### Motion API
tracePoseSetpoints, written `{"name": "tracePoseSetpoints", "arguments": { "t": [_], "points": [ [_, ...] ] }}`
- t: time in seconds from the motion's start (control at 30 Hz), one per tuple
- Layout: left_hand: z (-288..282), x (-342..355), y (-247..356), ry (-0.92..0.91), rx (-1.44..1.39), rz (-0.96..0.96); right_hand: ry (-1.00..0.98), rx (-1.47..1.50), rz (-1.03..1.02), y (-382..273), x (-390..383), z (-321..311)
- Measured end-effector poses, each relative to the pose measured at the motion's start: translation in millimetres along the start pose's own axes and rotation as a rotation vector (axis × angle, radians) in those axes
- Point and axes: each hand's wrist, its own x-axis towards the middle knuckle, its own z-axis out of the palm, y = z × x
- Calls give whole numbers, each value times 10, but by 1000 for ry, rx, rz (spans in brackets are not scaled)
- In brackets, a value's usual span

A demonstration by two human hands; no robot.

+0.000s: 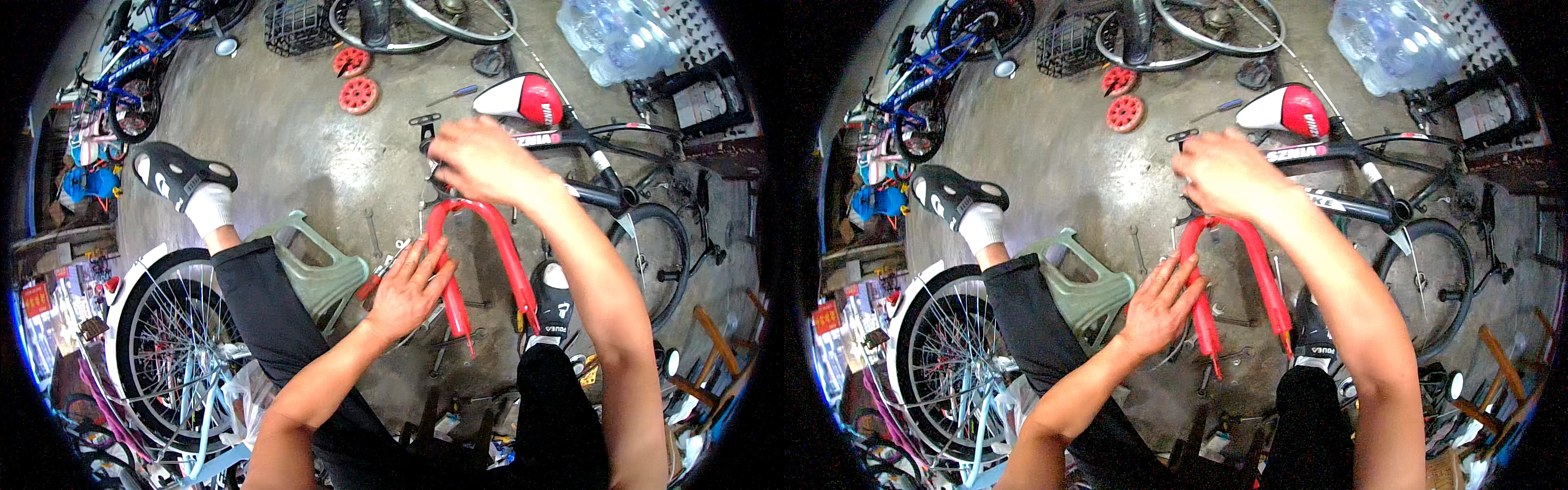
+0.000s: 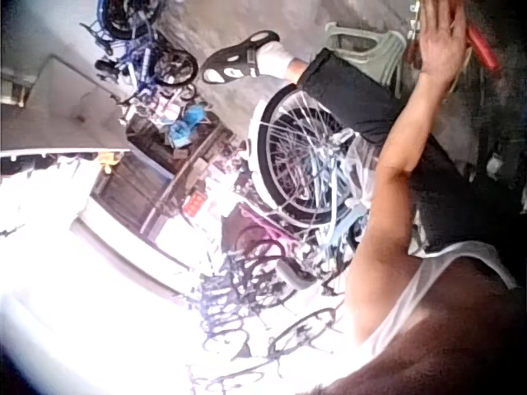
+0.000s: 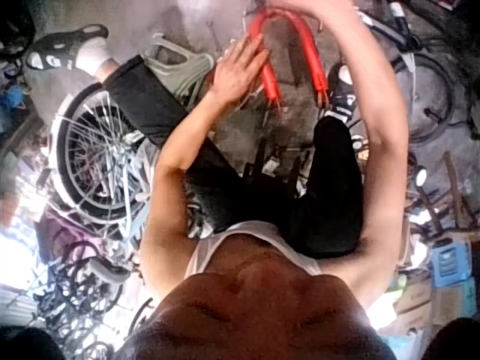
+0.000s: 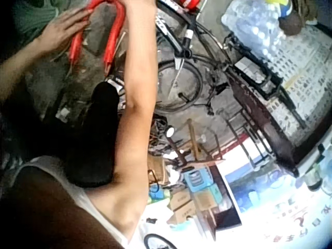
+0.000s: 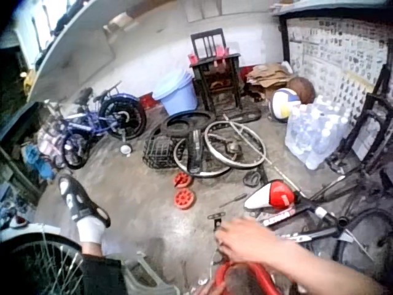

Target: The person assembles bicycle components by hand, first threading a small part onto a bolt and then aligning a red fork onto the black bicycle frame.

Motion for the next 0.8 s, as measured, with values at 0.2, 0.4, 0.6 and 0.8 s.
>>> {"name": "tracePoseSetpoints", "arguments": {
  "t": [0.2,0.4,0.6,0.8],
  "points": [
    [-471,414,23,203,2,115,557,315,420,536,-1144,-667],
    [-901,1100,-105,401,-175,-458,614,706,699,265,-1823,76],
    [-451,1407,-720,180,-506,-1012,435,777,644,-29,-1736,527],
    [91,1329,-822,158,-510,-993,269,698,672,-71,-1825,747]
  ]
}}
